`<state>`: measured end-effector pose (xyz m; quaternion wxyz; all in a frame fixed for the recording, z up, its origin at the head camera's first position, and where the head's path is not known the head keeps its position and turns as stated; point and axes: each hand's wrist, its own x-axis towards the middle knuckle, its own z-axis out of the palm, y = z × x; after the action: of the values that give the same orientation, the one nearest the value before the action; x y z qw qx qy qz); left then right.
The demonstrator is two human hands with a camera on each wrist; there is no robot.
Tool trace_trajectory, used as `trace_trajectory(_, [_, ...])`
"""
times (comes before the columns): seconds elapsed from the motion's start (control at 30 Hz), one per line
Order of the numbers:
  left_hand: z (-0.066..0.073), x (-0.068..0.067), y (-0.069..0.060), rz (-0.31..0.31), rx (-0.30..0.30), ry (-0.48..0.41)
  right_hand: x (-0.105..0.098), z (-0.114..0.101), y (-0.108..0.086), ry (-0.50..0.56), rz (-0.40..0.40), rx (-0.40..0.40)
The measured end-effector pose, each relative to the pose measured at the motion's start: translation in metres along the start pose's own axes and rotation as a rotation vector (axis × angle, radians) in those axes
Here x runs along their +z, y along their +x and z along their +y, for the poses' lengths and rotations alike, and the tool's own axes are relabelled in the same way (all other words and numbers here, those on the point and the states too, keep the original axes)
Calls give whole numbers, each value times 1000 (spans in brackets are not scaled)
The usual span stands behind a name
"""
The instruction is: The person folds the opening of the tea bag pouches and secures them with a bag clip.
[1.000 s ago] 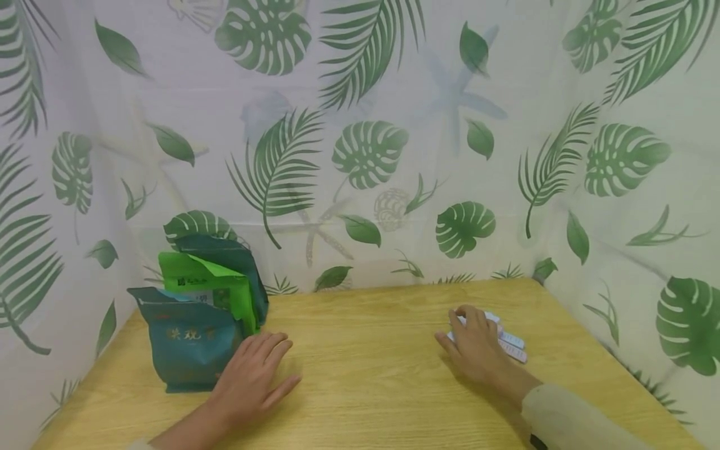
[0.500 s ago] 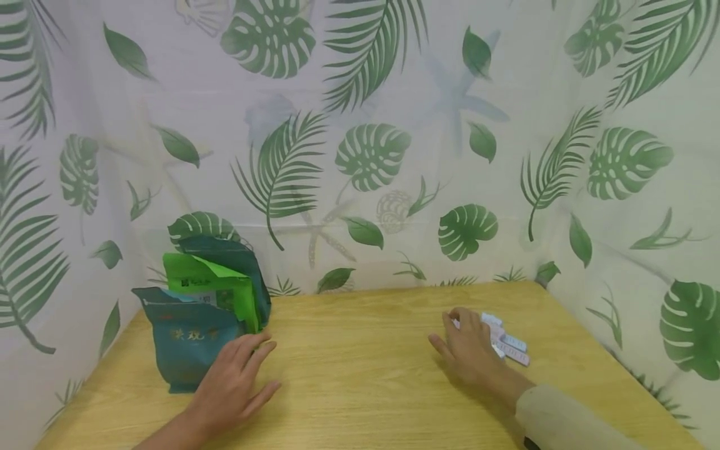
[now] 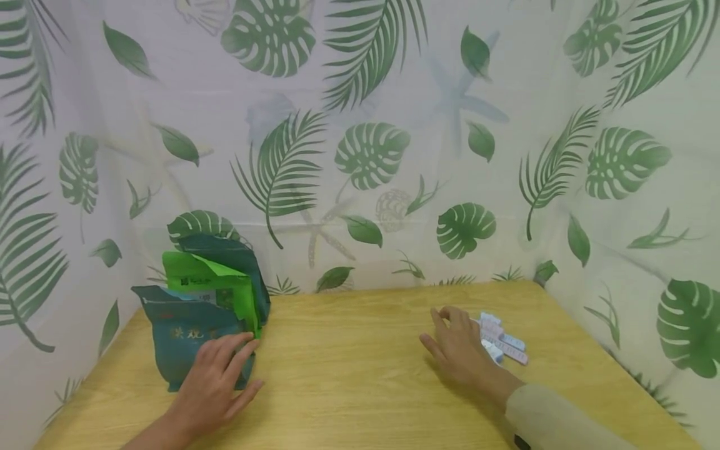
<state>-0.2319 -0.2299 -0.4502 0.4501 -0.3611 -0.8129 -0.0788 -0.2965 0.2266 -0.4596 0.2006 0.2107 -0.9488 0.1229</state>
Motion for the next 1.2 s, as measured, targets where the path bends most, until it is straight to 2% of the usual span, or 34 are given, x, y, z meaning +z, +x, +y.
trace_trajectory(0.13, [-3,-2,-6,9,9,33,2,-3,2,1,6,-4])
trace_trajectory(0.33, [-12,-6,-14,6,-18,72,3,-9,7,-50,17,-55])
trace_trajectory(0.47, [-18,-8,-17,7,-20,89,4,-11,8,-38,17,-63])
trace_trajectory(0.53, [-20,-9,-19,1,-31,87,4,-13,8,-31,14,-63])
trace_trajectory(0.77, [-28,-14,-25,45,-93,79,7,-19,9,-32,9,-79])
trace_trajectory(0.93, [-36,-18,-29,25,-136,111,10,-25,13,-8,-4,-85])
trace_trajectory(1.2, [-44,-23,-34,49,-156,136,16,-38,19,8,-33,-95])
